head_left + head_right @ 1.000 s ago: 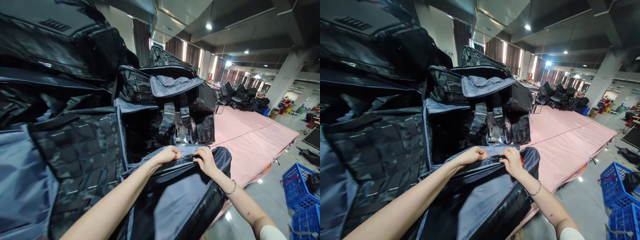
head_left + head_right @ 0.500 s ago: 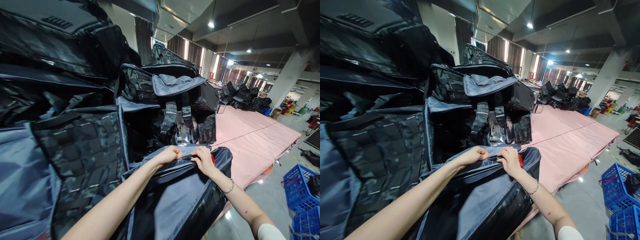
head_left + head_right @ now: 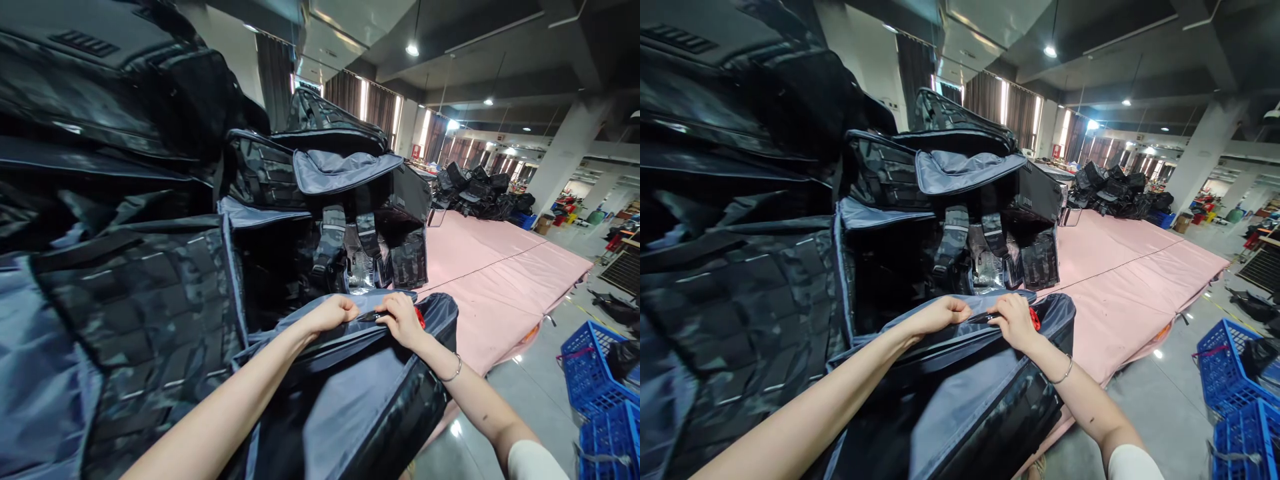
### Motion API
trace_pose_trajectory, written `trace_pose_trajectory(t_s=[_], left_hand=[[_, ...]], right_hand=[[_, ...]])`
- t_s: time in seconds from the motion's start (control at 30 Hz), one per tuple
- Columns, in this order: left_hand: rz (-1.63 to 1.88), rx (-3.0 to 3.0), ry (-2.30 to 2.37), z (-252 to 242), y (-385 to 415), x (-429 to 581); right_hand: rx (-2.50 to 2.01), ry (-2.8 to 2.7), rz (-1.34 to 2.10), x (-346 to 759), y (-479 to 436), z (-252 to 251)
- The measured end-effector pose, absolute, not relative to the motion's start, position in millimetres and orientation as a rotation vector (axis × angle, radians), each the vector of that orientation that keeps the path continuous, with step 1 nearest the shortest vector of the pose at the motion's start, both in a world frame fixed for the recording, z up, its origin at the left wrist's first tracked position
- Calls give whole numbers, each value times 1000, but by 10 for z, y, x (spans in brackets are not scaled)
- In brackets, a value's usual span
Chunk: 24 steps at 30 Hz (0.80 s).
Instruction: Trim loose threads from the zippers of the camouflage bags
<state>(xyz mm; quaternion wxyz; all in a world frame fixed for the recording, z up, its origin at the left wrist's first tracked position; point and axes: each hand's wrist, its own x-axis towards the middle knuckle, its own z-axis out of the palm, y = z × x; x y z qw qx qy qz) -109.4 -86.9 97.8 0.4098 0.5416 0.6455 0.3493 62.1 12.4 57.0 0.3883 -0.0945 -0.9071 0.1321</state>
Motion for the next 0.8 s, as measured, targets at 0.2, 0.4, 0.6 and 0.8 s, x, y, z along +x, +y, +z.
trace_pose_trajectory(t_s=[0.2,0.4,0.6,0.8], left_hand=[[864,1365,1630,973,-870,-1094],[863,1367,1625,964,-865,-1098],[866,1385,1619,972,-864,-1083],[891,1430,1646,959,-876,-1090]], right_hand=[[-256,-2340,341,638,109,602],[-274,-2367,300,617,99,586],[-285,-2361,315,612,99,564],[-250,-2189,507,598,107,616]])
